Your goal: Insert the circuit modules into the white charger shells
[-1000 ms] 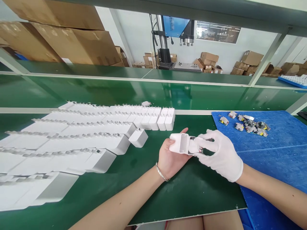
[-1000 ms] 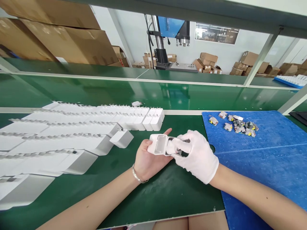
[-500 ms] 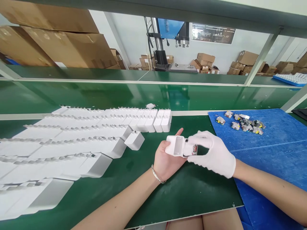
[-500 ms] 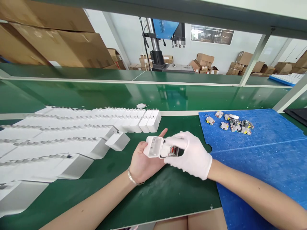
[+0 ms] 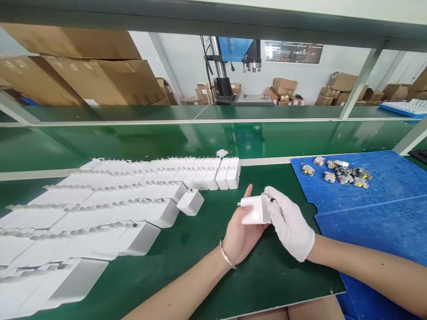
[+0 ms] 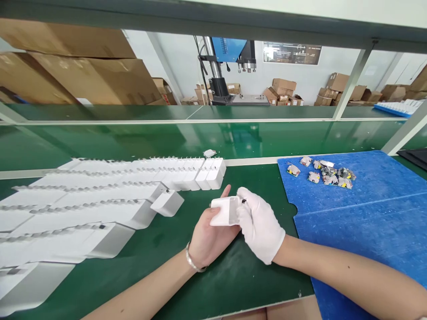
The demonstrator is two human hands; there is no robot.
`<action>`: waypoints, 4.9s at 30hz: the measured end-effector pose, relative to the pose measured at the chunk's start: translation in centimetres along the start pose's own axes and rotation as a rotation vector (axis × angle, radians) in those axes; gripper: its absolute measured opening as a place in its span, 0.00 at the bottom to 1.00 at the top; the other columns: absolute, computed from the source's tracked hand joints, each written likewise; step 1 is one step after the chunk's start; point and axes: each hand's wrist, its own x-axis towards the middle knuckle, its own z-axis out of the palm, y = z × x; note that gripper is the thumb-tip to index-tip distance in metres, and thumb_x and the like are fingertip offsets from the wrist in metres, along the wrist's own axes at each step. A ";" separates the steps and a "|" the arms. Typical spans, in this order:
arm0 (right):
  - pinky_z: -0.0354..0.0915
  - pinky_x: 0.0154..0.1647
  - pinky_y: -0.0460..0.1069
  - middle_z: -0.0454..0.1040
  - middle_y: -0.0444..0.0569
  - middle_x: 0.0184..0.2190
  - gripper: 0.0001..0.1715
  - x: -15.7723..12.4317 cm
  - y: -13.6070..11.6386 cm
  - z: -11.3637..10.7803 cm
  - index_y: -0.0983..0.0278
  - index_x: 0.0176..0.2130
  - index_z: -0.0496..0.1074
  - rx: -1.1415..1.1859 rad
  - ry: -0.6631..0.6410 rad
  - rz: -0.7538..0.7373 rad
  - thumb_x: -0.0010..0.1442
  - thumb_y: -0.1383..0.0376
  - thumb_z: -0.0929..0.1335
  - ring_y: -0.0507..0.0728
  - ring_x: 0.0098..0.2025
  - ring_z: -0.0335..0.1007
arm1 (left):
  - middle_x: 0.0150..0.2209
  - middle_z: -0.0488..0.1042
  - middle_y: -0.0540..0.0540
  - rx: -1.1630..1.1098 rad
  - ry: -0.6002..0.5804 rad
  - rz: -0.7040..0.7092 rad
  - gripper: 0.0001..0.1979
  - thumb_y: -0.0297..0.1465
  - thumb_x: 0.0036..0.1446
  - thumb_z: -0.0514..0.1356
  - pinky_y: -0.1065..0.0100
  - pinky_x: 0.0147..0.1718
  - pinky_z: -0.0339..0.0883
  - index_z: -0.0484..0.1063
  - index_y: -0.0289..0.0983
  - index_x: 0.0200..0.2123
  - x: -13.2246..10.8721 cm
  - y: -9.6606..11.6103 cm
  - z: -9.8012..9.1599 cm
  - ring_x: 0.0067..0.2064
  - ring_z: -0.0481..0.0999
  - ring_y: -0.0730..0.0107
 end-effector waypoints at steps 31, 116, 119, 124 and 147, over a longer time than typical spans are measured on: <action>0.64 0.51 0.55 0.72 0.51 0.49 0.37 2.9 1.8 -1.8 0.62 0.52 0.70 0.669 -0.530 0.335 0.44 0.52 0.75 0.61 0.51 0.68 | 0.43 0.72 0.44 -0.075 -0.158 -0.278 0.33 0.37 0.48 0.57 0.58 0.38 0.63 0.54 0.46 0.59 0.1 0.6 -0.6 0.41 0.72 0.56; 0.59 0.59 0.54 0.67 0.53 0.56 0.29 7.6 12.8 -10.7 0.66 0.58 0.65 -0.676 -0.045 0.214 0.56 0.69 0.63 0.61 0.59 0.62 | 0.34 0.74 0.46 -0.209 -0.004 -0.237 0.16 0.37 0.53 0.55 0.57 0.36 0.67 0.70 0.37 0.42 0.3 1.2 -0.4 0.38 0.75 0.57; 0.65 0.50 0.60 0.73 0.58 0.49 0.35 7.4 12.8 -10.1 0.66 0.57 0.66 -0.707 -0.033 0.312 0.53 0.55 0.69 0.68 0.51 0.69 | 0.34 0.74 0.46 -0.209 -0.008 -0.242 0.16 0.37 0.53 0.55 0.57 0.35 0.67 0.70 0.37 0.42 0.3 1.1 -0.4 0.38 0.75 0.56; 0.61 0.57 0.48 0.69 0.47 0.55 0.36 6.9 13.3 -9.6 0.60 0.61 0.59 -0.636 -0.133 0.241 0.53 0.69 0.66 0.57 0.56 0.66 | 0.34 0.74 0.45 -0.204 -0.008 -0.221 0.16 0.37 0.53 0.54 0.57 0.35 0.67 0.70 0.37 0.42 0.4 1.2 -0.4 0.38 0.75 0.56; 0.65 0.47 0.50 0.72 0.54 0.50 0.35 7.0 11.6 -8.1 0.62 0.59 0.60 -0.755 -0.074 0.290 0.53 0.62 0.68 0.61 0.49 0.69 | 0.35 0.74 0.45 -0.187 0.024 -0.216 0.16 0.37 0.52 0.55 0.56 0.35 0.67 0.70 0.37 0.43 0.4 1.2 -0.3 0.39 0.75 0.55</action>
